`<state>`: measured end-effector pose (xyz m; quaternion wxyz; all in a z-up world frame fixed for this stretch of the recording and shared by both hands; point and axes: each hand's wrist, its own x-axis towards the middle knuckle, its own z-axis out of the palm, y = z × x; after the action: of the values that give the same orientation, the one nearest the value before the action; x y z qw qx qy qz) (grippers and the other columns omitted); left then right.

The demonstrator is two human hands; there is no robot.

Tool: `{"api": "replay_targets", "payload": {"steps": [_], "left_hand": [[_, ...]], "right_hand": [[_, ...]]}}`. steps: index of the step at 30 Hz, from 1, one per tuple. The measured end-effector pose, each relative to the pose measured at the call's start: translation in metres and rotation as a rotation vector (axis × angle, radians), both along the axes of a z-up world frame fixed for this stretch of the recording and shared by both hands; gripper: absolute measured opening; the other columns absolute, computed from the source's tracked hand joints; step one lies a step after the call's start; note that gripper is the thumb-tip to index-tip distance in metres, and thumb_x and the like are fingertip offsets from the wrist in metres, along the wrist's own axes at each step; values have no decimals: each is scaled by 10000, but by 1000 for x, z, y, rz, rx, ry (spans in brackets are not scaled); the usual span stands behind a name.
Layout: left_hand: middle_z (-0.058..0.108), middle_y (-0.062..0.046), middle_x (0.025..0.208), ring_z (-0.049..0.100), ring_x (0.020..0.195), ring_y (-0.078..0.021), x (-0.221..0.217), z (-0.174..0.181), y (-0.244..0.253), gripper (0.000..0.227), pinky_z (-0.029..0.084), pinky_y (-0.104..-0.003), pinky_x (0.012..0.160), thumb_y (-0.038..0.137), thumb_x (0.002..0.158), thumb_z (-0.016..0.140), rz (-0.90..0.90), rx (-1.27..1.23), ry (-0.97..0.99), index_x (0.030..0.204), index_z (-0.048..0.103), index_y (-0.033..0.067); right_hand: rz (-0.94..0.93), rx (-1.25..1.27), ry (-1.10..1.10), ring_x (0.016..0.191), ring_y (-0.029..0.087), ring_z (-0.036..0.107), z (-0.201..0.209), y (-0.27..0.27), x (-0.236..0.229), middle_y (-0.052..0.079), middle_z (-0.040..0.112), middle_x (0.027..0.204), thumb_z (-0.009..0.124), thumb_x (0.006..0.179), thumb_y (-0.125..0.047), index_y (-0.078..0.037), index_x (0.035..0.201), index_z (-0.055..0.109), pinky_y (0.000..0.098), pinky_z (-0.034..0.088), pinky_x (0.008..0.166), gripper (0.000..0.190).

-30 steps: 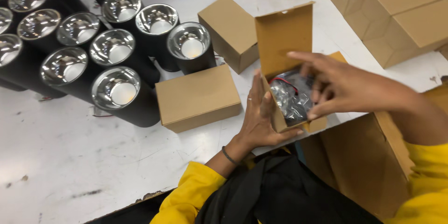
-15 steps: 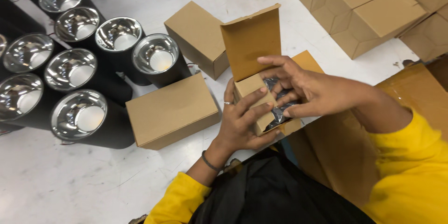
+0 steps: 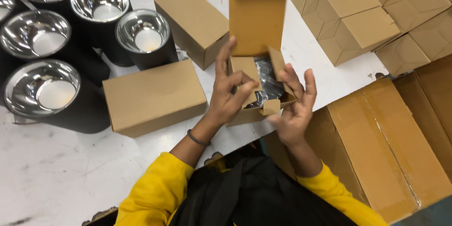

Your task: The person repeatedly picks up cylindrical black objects with silver interiors, wraps each in a clear plastic bag, places it into a small cardboard box, and closes the box. The process is repeated multiple times on a white table with stacks of boxes and objects nearby.

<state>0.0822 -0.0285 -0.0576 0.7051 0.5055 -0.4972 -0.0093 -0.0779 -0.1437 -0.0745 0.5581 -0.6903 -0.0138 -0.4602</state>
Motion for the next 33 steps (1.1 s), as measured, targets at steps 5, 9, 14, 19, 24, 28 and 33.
{"api": "replay_targets", "payload": {"steps": [5,9,14,19,24,28,33], "left_hand": [[272,-182,1614,374,1510,-297,2,10,9,543,276,-470,1286,144,895,725,-56,13,176,1383,497,78],[519,-143,1508,461,1490,-221,0,16,19,821,277,-432,1326,131,971,758,-95,17,145,1613,247,110],[547,-122,1363,429,1417,-306,-1,22,27,773,273,-472,1289,320,784,744,-26,25,-85,1483,470,137],[532,-111,1376,428,1474,-356,4,16,32,626,295,-522,1282,456,787,796,15,80,-159,1292,650,117],[565,-102,1337,403,1503,-374,4,10,30,411,346,-519,1242,357,835,805,56,129,-175,1150,705,113],[567,-101,1371,404,1492,-381,8,6,34,392,368,-525,1229,345,815,800,11,106,-194,1114,700,113],[560,-98,1385,400,1496,-385,13,2,31,386,378,-524,1229,337,811,794,-12,92,-210,1110,698,112]], "right_hand": [[-140,-484,148,1358,269,548,19,-10,-1,130,663,1239,922,775,-189,-123,1671,95,450,315,1297,1221],[-105,-322,176,1329,271,603,23,-10,-8,88,721,1169,635,960,-102,-132,1708,69,429,364,1226,939],[18,50,180,1322,263,557,31,-8,-14,129,511,1483,852,910,-74,-188,1654,-129,444,472,1179,1237],[84,-291,242,1507,234,353,32,-7,-20,95,185,1716,912,801,-76,-343,1611,-223,389,397,1230,1420],[75,-261,182,1527,232,331,27,-7,-18,57,17,1713,962,772,-179,-258,1609,159,418,461,1251,1163],[-19,-296,174,1492,224,352,23,0,-16,64,180,1625,965,764,-203,-184,1380,453,402,455,1222,801],[-62,-275,198,1465,214,341,19,4,-20,66,271,1493,976,759,-185,-142,1290,475,384,498,1195,732]]}}
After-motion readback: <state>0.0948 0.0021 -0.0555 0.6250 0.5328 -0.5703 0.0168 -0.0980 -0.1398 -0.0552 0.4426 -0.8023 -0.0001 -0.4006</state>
